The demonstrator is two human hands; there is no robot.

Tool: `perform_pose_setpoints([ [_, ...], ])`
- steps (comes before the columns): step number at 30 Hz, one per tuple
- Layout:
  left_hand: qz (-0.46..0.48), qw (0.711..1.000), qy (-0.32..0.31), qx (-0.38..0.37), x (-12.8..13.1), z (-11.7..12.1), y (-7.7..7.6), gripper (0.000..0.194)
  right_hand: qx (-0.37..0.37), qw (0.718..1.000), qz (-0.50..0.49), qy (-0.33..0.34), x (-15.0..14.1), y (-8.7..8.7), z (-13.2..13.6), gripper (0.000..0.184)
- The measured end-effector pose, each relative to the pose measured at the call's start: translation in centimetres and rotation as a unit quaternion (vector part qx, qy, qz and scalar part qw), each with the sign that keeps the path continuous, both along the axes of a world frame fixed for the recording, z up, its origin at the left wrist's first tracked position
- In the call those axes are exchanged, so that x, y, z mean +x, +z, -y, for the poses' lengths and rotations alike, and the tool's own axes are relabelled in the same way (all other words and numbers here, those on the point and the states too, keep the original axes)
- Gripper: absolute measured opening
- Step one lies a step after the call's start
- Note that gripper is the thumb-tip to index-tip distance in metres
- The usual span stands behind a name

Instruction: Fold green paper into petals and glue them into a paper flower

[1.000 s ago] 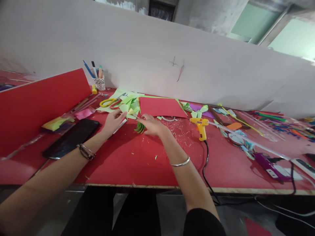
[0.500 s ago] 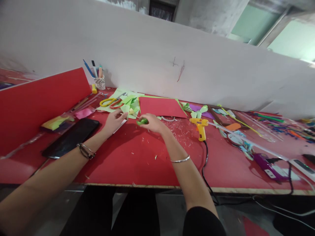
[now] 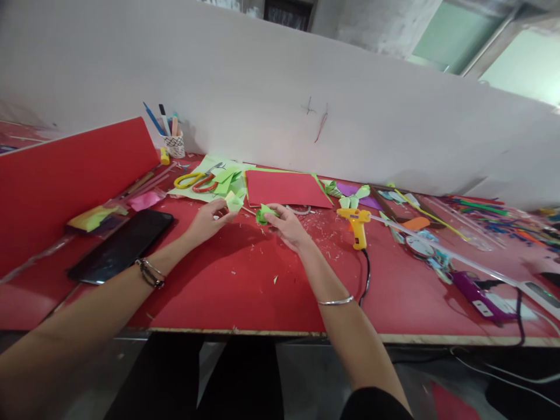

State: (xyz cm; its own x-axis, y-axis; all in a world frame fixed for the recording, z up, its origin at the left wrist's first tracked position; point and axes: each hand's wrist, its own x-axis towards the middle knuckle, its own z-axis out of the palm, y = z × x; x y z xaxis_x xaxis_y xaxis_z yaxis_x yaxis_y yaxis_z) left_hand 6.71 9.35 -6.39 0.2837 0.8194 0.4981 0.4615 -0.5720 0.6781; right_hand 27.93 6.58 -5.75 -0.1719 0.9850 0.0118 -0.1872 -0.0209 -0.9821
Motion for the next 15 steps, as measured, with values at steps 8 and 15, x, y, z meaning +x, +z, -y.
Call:
perform_pose_setpoints([
  [8,-0.061,0.997,-0.038,0.042,-0.03,0.40,0.35,0.020,-0.013,0.997,-0.073,0.000,-0.61,-0.43,0.13,0.029],
  [15,-0.108,0.990,-0.054,0.076,0.08,0.65,0.52,0.022,0.021,0.999,-0.042,-0.011,-0.58,-0.42,0.44,0.024],
])
